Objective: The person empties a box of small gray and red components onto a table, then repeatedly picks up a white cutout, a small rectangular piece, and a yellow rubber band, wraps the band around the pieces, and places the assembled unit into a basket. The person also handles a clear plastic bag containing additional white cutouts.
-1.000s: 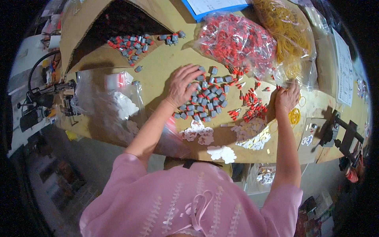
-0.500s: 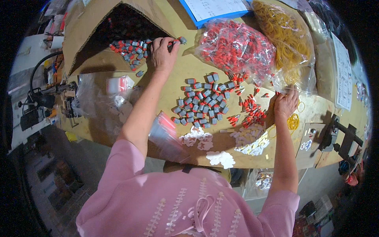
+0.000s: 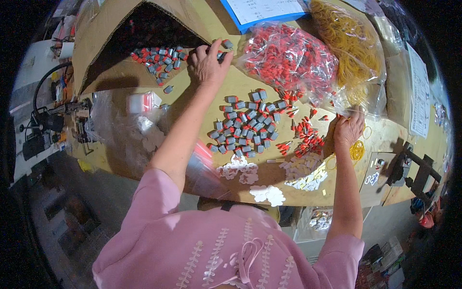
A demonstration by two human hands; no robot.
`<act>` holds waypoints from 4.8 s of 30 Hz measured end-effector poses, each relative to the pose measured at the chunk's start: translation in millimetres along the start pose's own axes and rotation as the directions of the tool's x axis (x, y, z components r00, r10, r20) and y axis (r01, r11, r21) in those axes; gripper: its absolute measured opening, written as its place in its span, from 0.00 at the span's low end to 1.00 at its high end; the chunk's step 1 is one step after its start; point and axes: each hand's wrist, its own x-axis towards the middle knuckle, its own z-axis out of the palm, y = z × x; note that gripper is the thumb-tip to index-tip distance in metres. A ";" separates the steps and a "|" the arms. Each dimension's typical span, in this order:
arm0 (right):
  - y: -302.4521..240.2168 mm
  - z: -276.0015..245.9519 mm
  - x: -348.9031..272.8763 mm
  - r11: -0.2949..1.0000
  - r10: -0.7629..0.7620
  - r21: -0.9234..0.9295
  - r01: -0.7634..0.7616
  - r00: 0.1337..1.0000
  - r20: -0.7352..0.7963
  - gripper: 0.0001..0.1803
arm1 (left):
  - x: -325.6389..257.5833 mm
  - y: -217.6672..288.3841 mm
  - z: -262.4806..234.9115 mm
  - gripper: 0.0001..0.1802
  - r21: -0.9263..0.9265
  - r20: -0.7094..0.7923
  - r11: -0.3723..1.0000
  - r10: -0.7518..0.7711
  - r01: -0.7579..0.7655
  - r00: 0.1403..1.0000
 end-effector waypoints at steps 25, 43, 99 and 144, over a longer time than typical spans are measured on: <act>12.2 9.9 2.7 0.999 -0.012 -0.047 0.011 1.000 -0.015 0.30 | -35.4 -20.8 8.2 0.14 -0.390 -0.107 0.809 0.434 -0.439 0.894; 4.8 1.6 -0.1 1.000 -0.005 -0.020 0.006 1.000 0.003 0.30 | -35.5 -135.5 -49.4 0.34 0.018 -0.101 0.984 -0.174 0.177 0.979; 2.6 0.7 0.8 0.999 0.010 -0.050 -0.010 1.000 0.005 0.30 | -4.3 -121.3 -75.9 0.21 -0.202 -0.033 0.970 0.132 -0.136 0.991; 14.1 8.1 1.4 0.998 -0.012 -0.054 0.013 1.000 0.019 0.30 | -51.9 -81.5 -62.8 0.14 -0.348 -0.086 0.912 0.197 -0.214 0.977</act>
